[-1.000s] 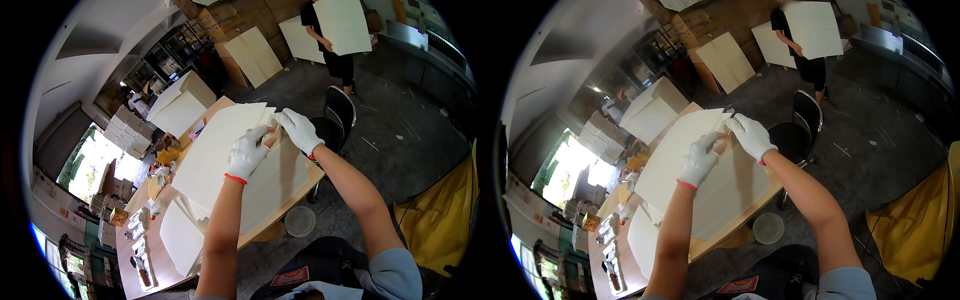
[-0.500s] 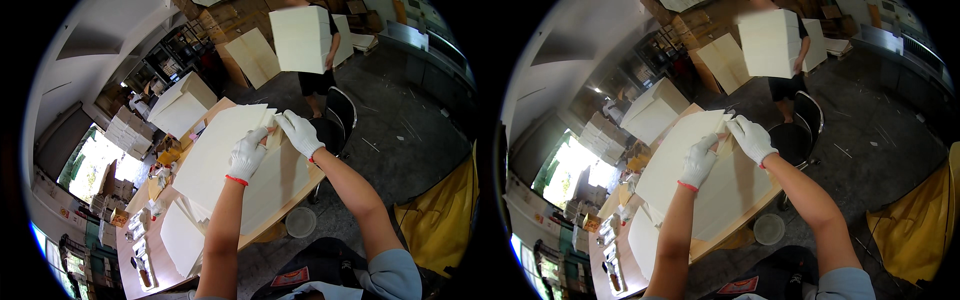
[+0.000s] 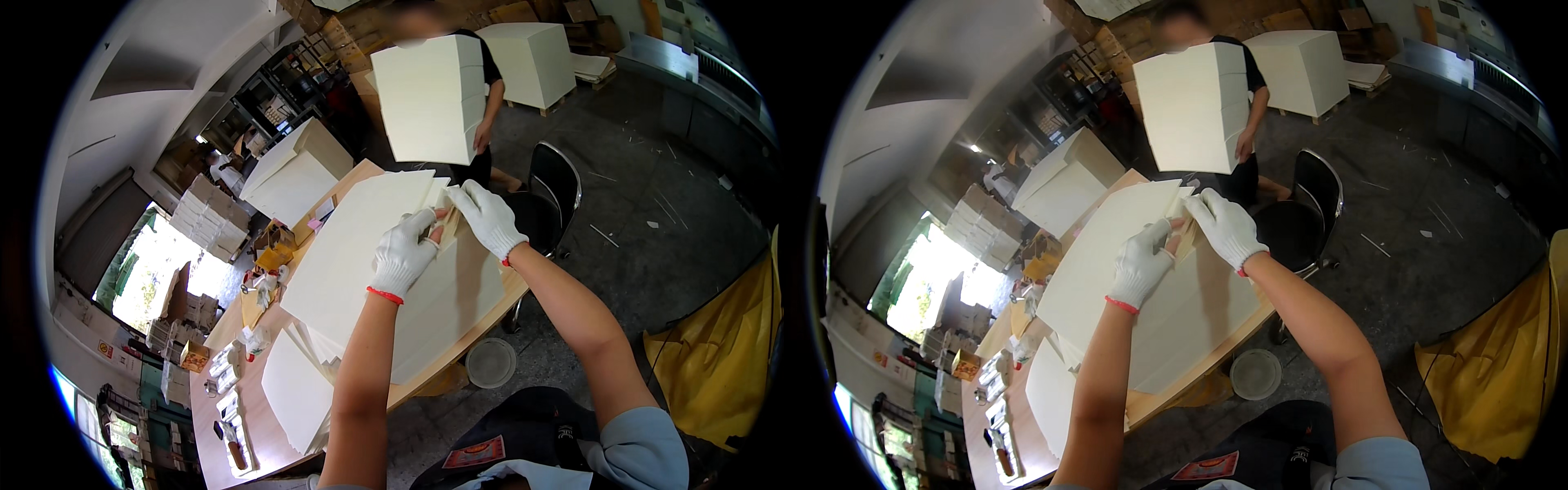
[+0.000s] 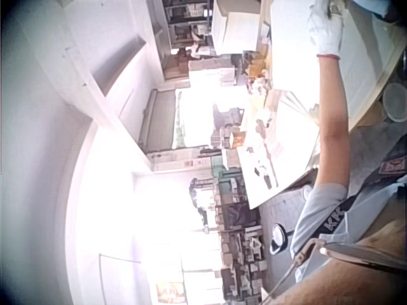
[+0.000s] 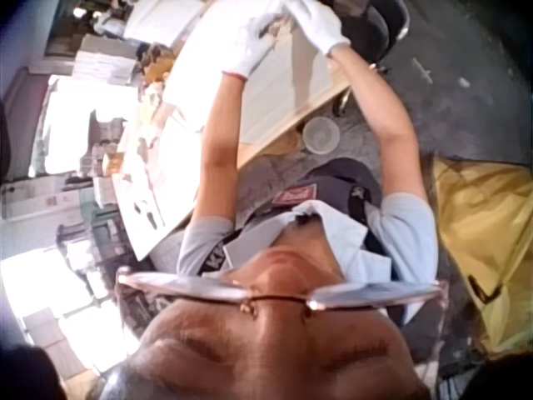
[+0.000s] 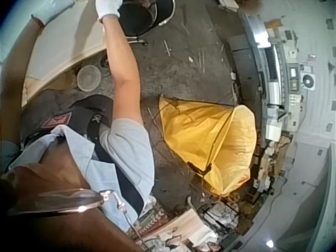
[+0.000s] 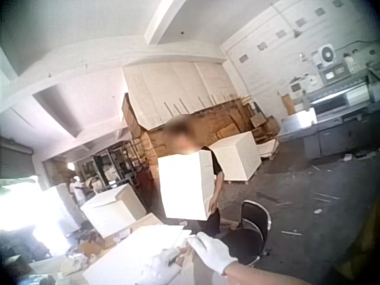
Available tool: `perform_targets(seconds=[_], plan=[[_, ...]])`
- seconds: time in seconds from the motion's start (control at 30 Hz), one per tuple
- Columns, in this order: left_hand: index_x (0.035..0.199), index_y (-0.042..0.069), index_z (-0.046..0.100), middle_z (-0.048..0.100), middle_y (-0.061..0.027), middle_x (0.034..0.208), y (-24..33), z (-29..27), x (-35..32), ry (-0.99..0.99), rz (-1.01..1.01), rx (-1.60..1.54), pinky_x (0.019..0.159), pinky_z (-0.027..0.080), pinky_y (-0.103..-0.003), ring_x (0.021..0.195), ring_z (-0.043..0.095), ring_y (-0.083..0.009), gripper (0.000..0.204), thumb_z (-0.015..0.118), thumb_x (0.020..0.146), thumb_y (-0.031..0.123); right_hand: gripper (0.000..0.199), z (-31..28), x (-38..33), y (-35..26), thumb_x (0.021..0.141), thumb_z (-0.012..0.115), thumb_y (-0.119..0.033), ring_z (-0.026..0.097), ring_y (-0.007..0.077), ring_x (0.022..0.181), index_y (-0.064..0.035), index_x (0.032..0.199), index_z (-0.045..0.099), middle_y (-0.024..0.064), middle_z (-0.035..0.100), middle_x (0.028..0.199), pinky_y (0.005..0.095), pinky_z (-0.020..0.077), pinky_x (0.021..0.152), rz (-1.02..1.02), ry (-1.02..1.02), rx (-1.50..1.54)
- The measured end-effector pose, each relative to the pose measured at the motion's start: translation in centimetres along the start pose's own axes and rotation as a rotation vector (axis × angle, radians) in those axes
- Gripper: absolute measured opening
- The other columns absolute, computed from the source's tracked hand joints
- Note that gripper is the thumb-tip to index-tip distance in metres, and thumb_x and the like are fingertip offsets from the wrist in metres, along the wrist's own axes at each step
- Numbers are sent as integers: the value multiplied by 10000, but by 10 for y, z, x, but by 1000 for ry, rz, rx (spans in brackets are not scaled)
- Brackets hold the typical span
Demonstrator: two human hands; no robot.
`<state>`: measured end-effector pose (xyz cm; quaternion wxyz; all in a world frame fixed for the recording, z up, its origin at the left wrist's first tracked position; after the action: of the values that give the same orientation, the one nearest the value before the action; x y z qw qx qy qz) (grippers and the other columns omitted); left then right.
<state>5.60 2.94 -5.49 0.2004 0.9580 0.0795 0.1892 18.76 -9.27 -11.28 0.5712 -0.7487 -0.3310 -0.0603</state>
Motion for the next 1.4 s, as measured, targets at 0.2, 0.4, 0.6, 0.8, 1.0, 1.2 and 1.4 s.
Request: perform_targets(seconds=[0.2, 0.4, 0.6, 0.8, 1.0, 1.2, 1.4], plan=[[1263, 194, 738, 690, -122, 940, -5, -1, -1, 6, 0, 24, 799, 534, -402, 826, 687, -275, 286, 648, 992, 216, 452, 2, -1, 1, 1075, 462, -508, 686, 454, 893, -85, 1099, 620, 244, 710, 885, 569, 497, 759, -8, 4, -5], [1254, 200, 741, 688, -113, 957, 12, -5, -2, -32, 13, 104, 790, 534, -402, 818, 675, -280, 334, 750, 924, 246, 450, 3, 2, 10, 1071, 470, -504, 681, 467, 906, -79, 1107, 614, 261, 707, 909, 571, 496, 769, 0, 42, -20], [1240, 262, 744, 647, -99, 899, 9, -3, -3, -16, 26, 78, 768, 550, -422, 812, 686, -306, 330, 776, 914, 297, 462, 2, 0, 5, 1070, 466, -515, 674, 472, 923, -76, 1077, 610, 254, 711, 941, 575, 488, 788, 20, 15, 18], [1277, 231, 747, 674, -124, 871, 13, 1, 0, 21, 82, 94, 731, 543, -413, 751, 671, -290, 348, 736, 930, 213, 465, -8, -1, 4, 1057, 500, -536, 681, 451, 886, -87, 1009, 611, 214, 713, 928, 543, 499, 776, 37, 2, 5], [1364, 244, 696, 700, -126, 876, 11, -1, -13, 231, 251, 305, 720, 581, -431, 801, 705, -326, 419, 659, 957, 149, 282, -24, -10, -27, 1026, 672, -376, 709, 230, 920, -107, 1102, 638, 93, 723, 998, 341, 549, 798, 244, 194, 600], [1296, 165, 702, 731, -120, 915, 11, -7, -49, 501, 244, 61, 711, 581, -412, 777, 707, -338, 374, 699, 930, 89, 298, 64, -24, -29, 1059, 636, -262, 662, 228, 1110, -77, 1284, 573, 88, 653, 1203, 384, 588, 880, 787, -245, 1474], [1202, 35, 688, 757, -159, 1158, -39, 8, -204, 387, -108, -506, 867, 569, -362, 1012, 729, -295, 209, 643, 1012, 107, 280, 122, -70, -77, 1060, 598, -200, 656, 319, 1175, -81, 1306, 537, 135, 585, 1326, 386, 578, 758, 1073, -468, 1228]])
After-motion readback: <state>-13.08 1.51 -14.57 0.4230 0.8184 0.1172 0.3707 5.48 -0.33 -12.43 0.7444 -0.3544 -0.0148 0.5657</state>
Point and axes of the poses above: each hand's wrist, its own x-axis towards the middle knuckle, its own z-axis out of the palm, y = z × x, the point moved 5 cm from there along x, towards the middle knuckle
